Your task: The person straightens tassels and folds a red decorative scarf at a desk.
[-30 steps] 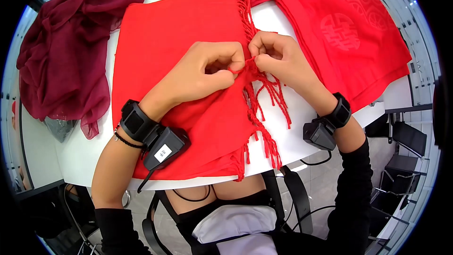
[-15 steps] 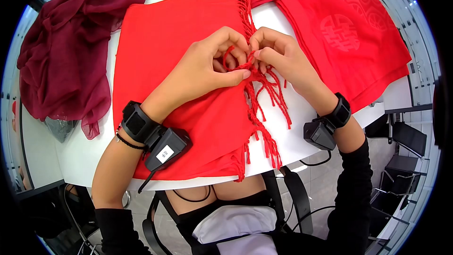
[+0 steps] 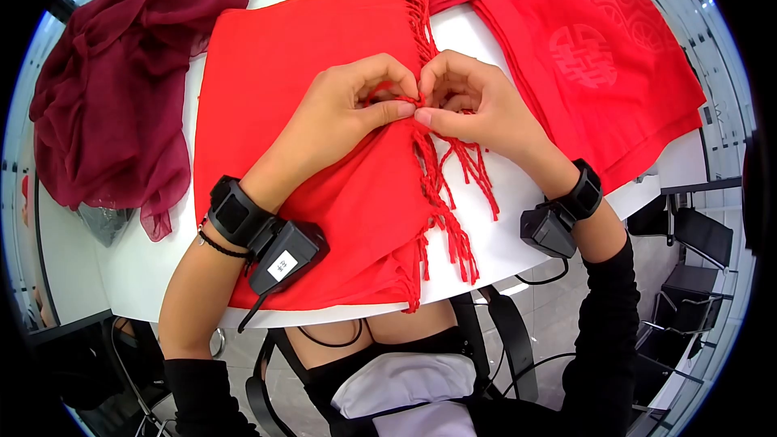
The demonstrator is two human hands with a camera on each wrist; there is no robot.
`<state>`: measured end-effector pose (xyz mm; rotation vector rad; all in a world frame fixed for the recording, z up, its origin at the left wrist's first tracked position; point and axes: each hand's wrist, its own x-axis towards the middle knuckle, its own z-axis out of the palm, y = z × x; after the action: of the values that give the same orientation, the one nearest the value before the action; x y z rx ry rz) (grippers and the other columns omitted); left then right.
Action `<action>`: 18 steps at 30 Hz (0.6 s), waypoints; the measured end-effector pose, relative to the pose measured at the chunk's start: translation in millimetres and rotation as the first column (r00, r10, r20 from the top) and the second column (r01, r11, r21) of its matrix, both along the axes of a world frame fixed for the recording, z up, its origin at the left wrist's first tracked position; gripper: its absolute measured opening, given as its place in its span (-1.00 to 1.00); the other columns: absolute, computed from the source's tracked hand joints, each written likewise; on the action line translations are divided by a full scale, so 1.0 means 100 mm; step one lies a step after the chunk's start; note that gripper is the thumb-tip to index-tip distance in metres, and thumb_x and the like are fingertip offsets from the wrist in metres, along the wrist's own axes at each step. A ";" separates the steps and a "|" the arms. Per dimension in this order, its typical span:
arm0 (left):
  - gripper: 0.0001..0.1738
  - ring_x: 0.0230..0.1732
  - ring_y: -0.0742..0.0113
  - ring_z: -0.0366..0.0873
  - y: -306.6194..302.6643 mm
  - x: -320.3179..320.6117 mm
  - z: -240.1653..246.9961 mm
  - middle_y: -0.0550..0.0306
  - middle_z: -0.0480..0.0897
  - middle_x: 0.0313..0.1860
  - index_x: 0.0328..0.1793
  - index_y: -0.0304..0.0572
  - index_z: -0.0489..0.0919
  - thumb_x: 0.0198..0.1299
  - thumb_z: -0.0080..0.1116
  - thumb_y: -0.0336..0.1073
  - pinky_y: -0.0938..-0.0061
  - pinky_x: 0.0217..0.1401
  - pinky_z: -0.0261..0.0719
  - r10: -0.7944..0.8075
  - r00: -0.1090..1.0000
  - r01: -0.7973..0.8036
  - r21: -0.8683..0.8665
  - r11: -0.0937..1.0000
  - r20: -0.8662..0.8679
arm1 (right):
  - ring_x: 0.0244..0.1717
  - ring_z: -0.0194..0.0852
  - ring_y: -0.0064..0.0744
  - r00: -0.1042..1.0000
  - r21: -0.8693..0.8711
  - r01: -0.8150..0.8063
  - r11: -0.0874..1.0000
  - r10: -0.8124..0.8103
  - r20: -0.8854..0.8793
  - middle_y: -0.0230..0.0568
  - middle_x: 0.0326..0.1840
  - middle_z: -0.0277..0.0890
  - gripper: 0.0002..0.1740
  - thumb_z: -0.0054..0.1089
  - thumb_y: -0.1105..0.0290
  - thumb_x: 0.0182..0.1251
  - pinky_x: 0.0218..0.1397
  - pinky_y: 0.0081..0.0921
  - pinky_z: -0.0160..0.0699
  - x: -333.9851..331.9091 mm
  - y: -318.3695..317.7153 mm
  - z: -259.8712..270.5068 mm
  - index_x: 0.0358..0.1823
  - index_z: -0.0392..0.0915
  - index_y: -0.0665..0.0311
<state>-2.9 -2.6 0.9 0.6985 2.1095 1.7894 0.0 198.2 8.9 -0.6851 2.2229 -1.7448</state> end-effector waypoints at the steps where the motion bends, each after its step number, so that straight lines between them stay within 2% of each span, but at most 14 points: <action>1: -0.87 -0.18 0.58 0.46 0.00 -0.01 -0.02 0.28 0.54 -0.23 -0.16 -0.29 0.50 0.17 0.15 -0.47 0.68 -0.07 0.43 -0.001 1.000 0.001 0.013 1.000 -0.007 | -0.44 0.47 -0.66 1.000 0.026 0.000 1.000 0.000 -0.023 -0.33 -0.46 0.50 -0.81 0.27 0.46 0.10 -0.37 -0.76 0.44 0.00 0.00 0.00 -0.28 0.46 0.33; 4: -0.88 -0.21 0.56 0.48 -0.01 -0.03 -0.05 0.27 0.56 -0.26 -0.17 -0.31 0.52 0.17 0.15 -0.47 0.66 -0.07 0.45 -0.009 1.000 0.009 0.085 0.996 -0.003 | -0.43 0.48 -0.68 0.999 0.069 0.004 0.998 -0.001 -0.044 -0.34 -0.45 0.52 -0.81 0.28 0.47 0.09 -0.38 -0.76 0.46 0.00 -0.01 -0.02 -0.28 0.49 0.34; 7: -0.88 -0.23 0.56 0.49 -0.01 0.00 0.01 0.26 0.58 -0.29 -0.17 -0.31 0.55 0.17 0.15 -0.45 0.67 -0.09 0.45 0.010 1.000 -0.010 0.010 1.000 -0.025 | -0.43 0.50 -0.68 1.000 0.052 0.014 0.999 -0.015 0.017 -0.33 -0.43 0.53 -0.82 0.28 0.49 0.09 -0.37 -0.75 0.47 0.00 0.00 -0.02 -0.28 0.51 0.36; 9: -0.88 -0.24 0.56 0.48 -0.01 0.00 0.02 0.26 0.59 -0.30 -0.17 -0.31 0.57 0.17 0.15 -0.44 0.67 -0.10 0.45 0.024 1.000 -0.024 0.021 0.999 -0.009 | -0.43 0.51 -0.68 0.999 0.054 0.022 0.998 -0.024 0.037 -0.31 -0.43 0.54 -0.82 0.27 0.49 0.10 -0.36 -0.75 0.49 0.01 -0.01 0.02 -0.28 0.51 0.38; 18: -0.88 -0.25 0.58 0.48 -0.01 0.00 0.01 0.25 0.58 -0.27 -0.16 -0.30 0.56 0.20 0.13 -0.43 0.68 -0.13 0.46 0.037 0.999 -0.038 0.038 0.999 0.024 | -0.39 0.50 -0.68 0.996 0.034 0.083 0.996 -0.082 -0.018 -0.35 -0.42 0.53 -0.86 0.23 0.49 0.14 -0.31 -0.73 0.50 0.00 0.00 0.03 -0.30 0.52 0.38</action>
<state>-3.3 -3.3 1.7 0.6483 2.0911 1.8534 0.1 198.6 11.6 -0.6114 2.3181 -1.7399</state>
